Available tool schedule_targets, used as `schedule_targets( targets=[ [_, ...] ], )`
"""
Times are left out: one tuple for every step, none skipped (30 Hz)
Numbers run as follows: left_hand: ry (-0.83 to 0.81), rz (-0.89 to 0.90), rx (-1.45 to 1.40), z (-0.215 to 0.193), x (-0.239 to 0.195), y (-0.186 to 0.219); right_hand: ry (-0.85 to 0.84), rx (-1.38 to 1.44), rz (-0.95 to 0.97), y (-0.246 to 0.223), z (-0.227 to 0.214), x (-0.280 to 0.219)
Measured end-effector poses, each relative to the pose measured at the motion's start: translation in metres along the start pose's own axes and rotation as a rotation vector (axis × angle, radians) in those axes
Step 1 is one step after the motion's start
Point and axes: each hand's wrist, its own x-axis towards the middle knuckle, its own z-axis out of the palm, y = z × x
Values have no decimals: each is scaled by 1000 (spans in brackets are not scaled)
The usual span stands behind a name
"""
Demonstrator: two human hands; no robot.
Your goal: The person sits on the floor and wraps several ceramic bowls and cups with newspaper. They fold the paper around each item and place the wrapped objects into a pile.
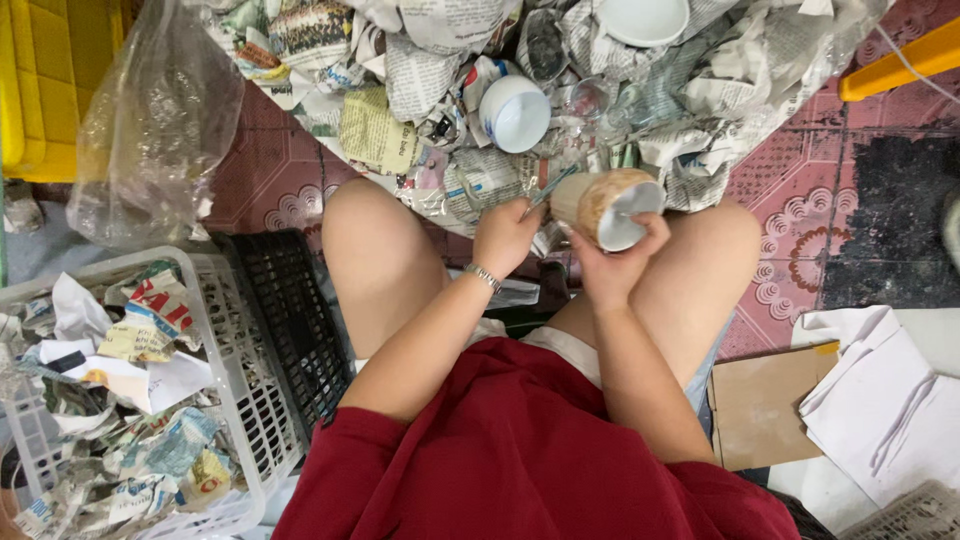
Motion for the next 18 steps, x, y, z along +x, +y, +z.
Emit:
schedule_targets(
  targets=[
    [-3,-5,21,5,9,1,-13,12,26,1,4,-2],
    [-7,-9,43,9,16,1,-27,23,52,3,7,-2],
    [-25,-54,8,9,22,2,-27,38,57,4,11,-1],
    [-44,-99,-28,8,27,3,-27,53,61,5,15,-1],
    [-65,-145,-63,6,30,6,-27,67,68,6,18,-1],
    [-25,-94,-107,2,31,10,-39,55,81,7,19,-1],
    [12,-42,-148,-2,30,15,-49,42,95,8,21,-2],
    [49,10,-190,-8,28,22,-58,30,109,9,22,-1],
    [3,-34,-155,-14,24,28,-76,-12,115,9,22,-1],
    [-44,-78,-121,-21,19,35,-94,-53,120,9,23,-1],
    [-90,-123,-87,-27,13,43,-113,-95,125,10,23,-1],
    [-61,-82,31,-33,6,49,-113,-111,129,9,24,-1],
    [-34,-42,149,-38,-2,55,-113,-128,134,8,25,0],
    [-8,-2,267,-42,-10,59,-114,-144,138,7,26,1],
    [41,78,267,-47,-19,60,-124,-145,155,4,26,1],
    [89,159,267,-52,-27,58,-133,-145,172,1,27,1],
    [141,243,268,-58,-31,55,-141,-143,185,-3,28,4],
    [179,306,271,-65,-35,49,-174,-209,127,-9,28,7]
  ],
)
